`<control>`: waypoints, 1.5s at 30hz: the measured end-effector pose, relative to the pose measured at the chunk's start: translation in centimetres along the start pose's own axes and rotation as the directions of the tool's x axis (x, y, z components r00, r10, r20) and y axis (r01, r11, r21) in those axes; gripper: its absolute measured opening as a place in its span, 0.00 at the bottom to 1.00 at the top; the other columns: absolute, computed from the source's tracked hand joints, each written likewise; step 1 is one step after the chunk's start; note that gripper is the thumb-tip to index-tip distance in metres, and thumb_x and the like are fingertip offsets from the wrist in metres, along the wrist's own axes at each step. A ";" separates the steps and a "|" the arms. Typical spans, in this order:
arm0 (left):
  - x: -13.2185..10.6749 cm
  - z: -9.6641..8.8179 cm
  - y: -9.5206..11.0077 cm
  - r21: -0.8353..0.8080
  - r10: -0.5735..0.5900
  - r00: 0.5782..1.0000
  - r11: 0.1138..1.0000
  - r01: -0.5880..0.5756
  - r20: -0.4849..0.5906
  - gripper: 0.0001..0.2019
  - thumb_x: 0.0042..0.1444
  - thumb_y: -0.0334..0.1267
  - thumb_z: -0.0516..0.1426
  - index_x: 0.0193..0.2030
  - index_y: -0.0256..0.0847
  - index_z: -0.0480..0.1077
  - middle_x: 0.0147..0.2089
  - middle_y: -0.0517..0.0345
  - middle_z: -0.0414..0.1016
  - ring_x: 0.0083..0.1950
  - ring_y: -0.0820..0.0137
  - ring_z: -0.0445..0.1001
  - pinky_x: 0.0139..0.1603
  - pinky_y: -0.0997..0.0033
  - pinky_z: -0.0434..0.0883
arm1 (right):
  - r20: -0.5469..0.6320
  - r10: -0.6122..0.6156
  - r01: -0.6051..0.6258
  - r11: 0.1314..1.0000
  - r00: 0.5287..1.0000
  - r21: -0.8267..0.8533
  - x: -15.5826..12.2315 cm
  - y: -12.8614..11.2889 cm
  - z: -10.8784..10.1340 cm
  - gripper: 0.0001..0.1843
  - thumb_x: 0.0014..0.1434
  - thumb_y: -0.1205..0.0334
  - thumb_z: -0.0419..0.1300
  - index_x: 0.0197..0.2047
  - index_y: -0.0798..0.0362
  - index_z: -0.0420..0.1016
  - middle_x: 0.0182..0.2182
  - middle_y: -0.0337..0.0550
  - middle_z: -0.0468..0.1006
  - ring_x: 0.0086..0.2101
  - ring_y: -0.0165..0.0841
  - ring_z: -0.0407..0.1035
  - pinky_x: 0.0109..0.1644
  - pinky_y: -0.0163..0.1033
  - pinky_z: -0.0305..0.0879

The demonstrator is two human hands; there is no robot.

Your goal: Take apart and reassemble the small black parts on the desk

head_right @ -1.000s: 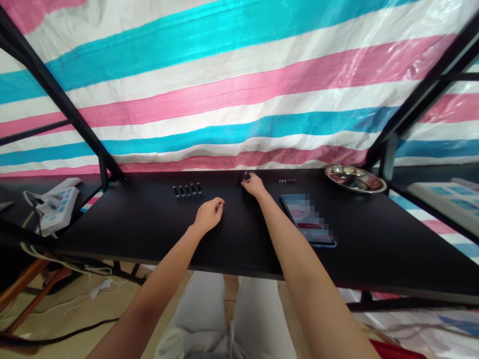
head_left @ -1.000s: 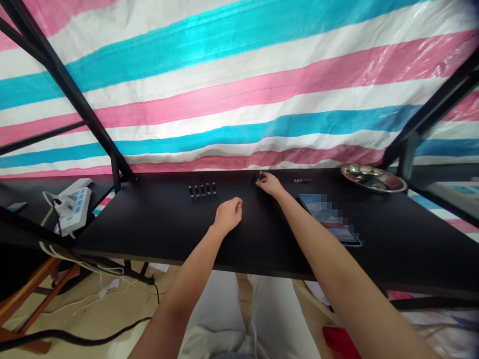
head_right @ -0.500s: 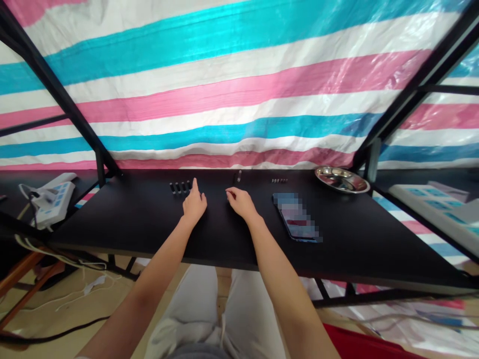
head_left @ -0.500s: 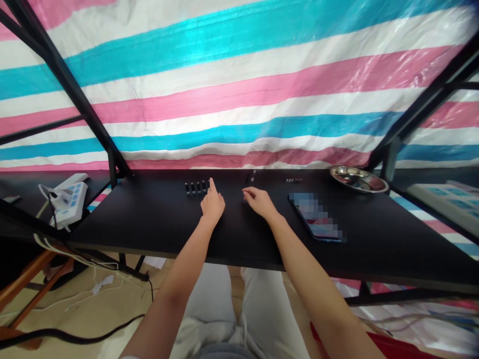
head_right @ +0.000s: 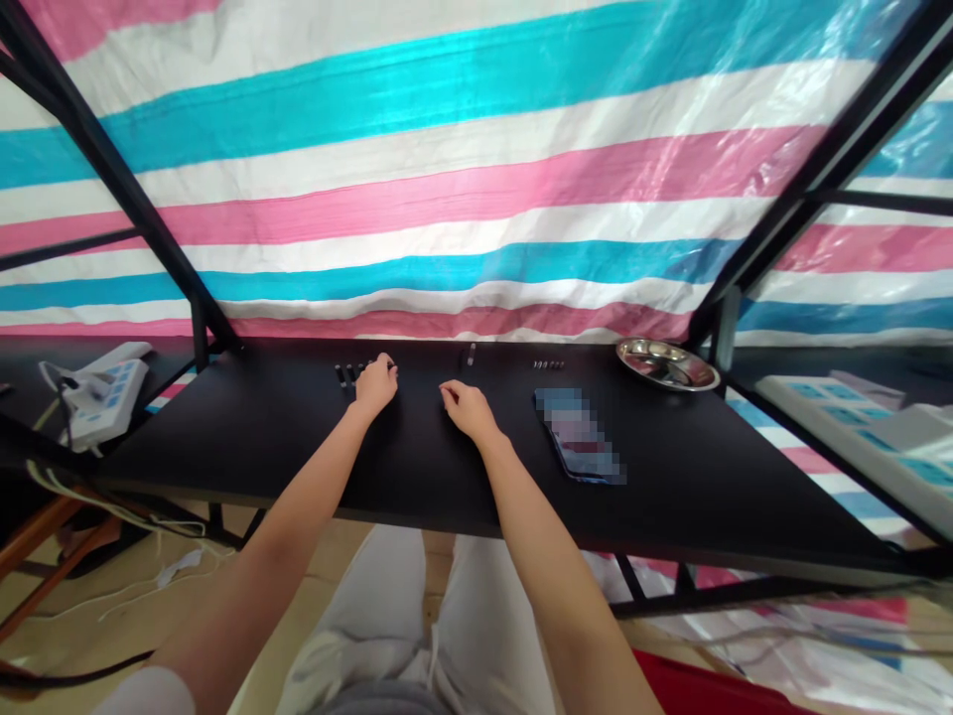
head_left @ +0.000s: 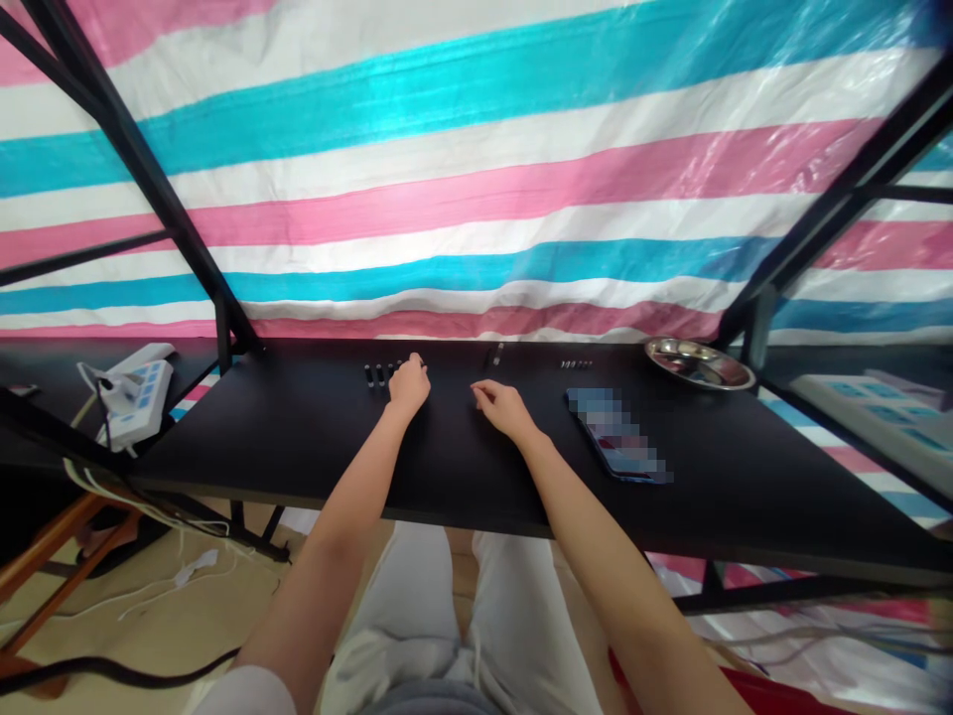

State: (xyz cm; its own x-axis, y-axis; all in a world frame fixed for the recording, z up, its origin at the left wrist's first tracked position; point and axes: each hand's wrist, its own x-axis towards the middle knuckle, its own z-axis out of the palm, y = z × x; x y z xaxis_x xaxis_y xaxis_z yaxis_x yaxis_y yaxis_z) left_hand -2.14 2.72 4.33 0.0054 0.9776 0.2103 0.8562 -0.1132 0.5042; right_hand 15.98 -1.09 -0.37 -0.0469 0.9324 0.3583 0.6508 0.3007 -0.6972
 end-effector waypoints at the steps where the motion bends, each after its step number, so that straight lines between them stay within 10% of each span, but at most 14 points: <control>1: -0.1 0.3 0.0 -0.101 0.042 0.999 0.994 -0.041 0.008 0.07 0.57 0.33 0.50 0.41 0.38 0.67 0.37 0.46 0.75 0.39 0.64 0.74 0.41 0.66 0.68 | -0.002 0.007 -0.007 1.000 1.000 0.025 0.0 -0.1 0.1 0.14 0.56 0.57 0.50 0.38 0.52 0.74 0.23 0.40 0.75 0.26 0.32 0.69 0.38 0.39 0.64; 6: -1.5 2.5 0.7 -0.657 0.150 0.982 0.753 -0.039 0.113 0.04 0.55 0.31 0.51 0.38 0.37 0.64 0.28 0.60 0.73 0.18 0.80 0.64 0.25 0.77 0.65 | -0.021 0.116 -0.100 0.925 0.993 0.365 0.4 -0.4 0.9 0.22 0.56 0.47 0.50 0.45 0.53 0.69 0.28 0.41 0.75 0.24 0.29 0.67 0.31 0.36 0.64; 12: -3.5 3.8 1.4 -0.812 0.214 0.964 0.583 0.002 0.156 0.05 0.54 0.31 0.52 0.39 0.36 0.62 0.30 0.59 0.73 0.16 0.83 0.62 0.21 0.79 0.62 | 0.004 0.193 -0.152 0.763 0.981 0.628 0.6 -0.8 1.1 0.24 0.49 0.44 0.56 0.43 0.54 0.67 0.17 0.30 0.63 0.17 0.24 0.56 0.22 0.33 0.54; 22: -4.8 3.4 1.2 -0.460 0.295 0.955 0.846 -0.271 -0.020 0.08 0.58 0.39 0.50 0.40 0.41 0.66 0.28 0.61 0.73 0.29 0.75 0.70 0.34 0.76 0.65 | 0.043 0.250 -0.188 0.593 0.967 0.783 0.5 -1.4 0.5 0.21 0.44 0.51 0.61 0.39 0.53 0.65 0.14 0.26 0.58 0.16 0.22 0.50 0.22 0.33 0.47; 29: -5.2 3.0 1.6 -0.239 0.202 0.979 0.949 -0.204 -0.032 0.16 0.62 0.46 0.43 0.32 0.42 0.66 0.27 0.58 0.71 0.30 0.70 0.70 0.34 0.73 0.61 | 0.053 0.236 -0.173 0.522 0.970 0.835 0.4 -1.5 0.7 0.19 0.44 0.55 0.63 0.38 0.54 0.66 0.13 0.26 0.59 0.16 0.21 0.50 0.22 0.32 0.47; 39: -4.5 3.4 1.3 -0.575 0.012 1.000 0.818 -0.023 -0.023 0.25 0.59 0.54 0.41 0.18 0.40 0.56 0.16 0.61 0.61 0.19 0.76 0.62 0.25 0.76 0.59 | 0.051 0.232 -0.181 0.584 0.971 0.791 0.5 -1.2 0.5 0.17 0.45 0.54 0.61 0.38 0.54 0.68 0.17 0.29 0.62 0.18 0.22 0.54 0.23 0.33 0.51; 45: -4.0 3.5 0.9 -0.785 -0.050 0.999 0.620 0.023 -0.011 0.17 0.54 0.52 0.50 0.27 0.40 0.59 0.21 0.66 0.63 0.13 0.81 0.59 0.16 0.79 0.57 | 0.018 0.141 -0.129 0.834 0.990 0.537 0.4 -1.0 0.5 0.16 0.50 0.54 0.56 0.39 0.54 0.71 0.28 0.39 0.72 0.25 0.28 0.64 0.29 0.36 0.60</control>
State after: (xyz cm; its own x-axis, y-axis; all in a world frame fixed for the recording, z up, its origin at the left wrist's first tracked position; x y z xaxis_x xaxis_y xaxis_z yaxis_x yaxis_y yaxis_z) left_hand 0.40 -0.69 1.00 -0.0428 0.9801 0.1936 0.1253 -0.1870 0.9743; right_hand 14.98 -0.90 0.17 0.0312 0.9690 0.2451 0.1417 0.2384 -0.9608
